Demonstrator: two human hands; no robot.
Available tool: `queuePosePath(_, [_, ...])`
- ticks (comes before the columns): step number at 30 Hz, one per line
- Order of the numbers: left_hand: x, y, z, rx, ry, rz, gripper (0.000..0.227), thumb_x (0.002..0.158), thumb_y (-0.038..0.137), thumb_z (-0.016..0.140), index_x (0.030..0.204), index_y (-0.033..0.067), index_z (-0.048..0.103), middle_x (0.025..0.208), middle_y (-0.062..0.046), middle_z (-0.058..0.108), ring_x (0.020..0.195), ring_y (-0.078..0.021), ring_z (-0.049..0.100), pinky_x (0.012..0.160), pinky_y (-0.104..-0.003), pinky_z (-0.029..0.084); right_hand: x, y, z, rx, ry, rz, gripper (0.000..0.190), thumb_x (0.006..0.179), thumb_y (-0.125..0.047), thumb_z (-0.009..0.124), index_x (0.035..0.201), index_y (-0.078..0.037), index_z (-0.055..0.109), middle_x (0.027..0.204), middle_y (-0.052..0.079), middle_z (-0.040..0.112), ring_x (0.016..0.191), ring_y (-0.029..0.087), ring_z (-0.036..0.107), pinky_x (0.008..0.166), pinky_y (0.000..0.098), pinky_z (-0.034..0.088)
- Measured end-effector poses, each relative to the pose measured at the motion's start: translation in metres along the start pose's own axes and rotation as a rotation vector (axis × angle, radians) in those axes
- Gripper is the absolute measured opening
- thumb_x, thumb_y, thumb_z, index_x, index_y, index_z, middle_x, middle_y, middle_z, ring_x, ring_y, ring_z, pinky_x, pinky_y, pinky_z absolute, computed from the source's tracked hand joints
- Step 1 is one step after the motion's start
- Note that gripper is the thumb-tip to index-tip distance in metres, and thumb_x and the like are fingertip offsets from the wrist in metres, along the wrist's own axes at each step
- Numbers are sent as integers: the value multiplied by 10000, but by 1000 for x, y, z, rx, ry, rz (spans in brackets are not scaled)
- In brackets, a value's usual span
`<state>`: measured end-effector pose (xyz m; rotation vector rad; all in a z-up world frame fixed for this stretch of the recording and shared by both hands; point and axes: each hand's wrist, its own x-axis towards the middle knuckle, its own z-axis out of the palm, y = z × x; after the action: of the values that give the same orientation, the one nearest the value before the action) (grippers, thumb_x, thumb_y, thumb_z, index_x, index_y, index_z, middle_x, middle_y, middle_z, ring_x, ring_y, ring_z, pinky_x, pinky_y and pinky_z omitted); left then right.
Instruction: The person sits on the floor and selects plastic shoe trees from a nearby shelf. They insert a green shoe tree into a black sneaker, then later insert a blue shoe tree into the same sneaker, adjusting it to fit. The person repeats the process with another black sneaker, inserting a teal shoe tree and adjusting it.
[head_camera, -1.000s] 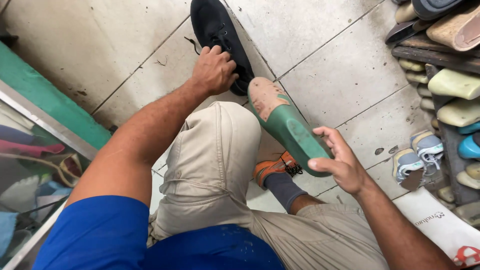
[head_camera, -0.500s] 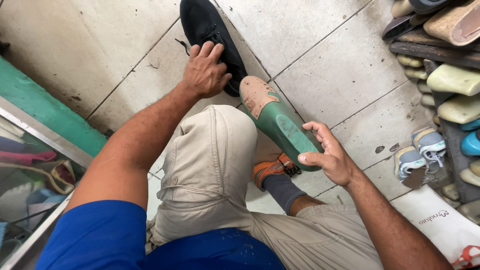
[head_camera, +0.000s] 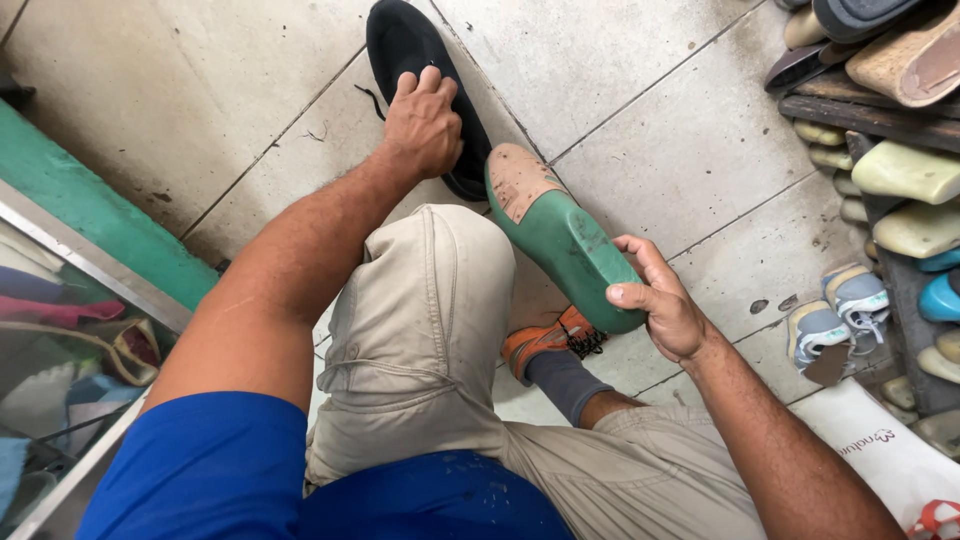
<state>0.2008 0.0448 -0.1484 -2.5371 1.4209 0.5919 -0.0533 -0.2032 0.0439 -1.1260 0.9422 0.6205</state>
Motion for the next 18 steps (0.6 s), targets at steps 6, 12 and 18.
queuePosePath(6, [-5,-2,1,46,-346,-145,314,860,153,525,957,237,812,910,-6,729,1107,-277,397,894,-508,265,4,5,-2,5,7,-8,700,743,-205,687,1393,-62,470,1135,112,619,933,194,591,754,350,510])
queuePosePath(12, [-10,-6,9,-178,-233,-284,185,865,157,581,1023,151,677,1005,-60,656,1163,-312,428,1014,-594,296,-1,-3,1,-74,-9,22,751,707,-245,687,1405,-71,470,1118,120,634,899,212,607,711,372,521])
queuePosePath(18, [-24,0,45,-171,254,-205,123,692,128,626,803,146,577,688,-53,650,906,-314,512,795,-527,331,-1,-5,4,-148,-39,39,779,686,-276,697,1409,-83,476,1080,126,635,904,215,592,744,364,494])
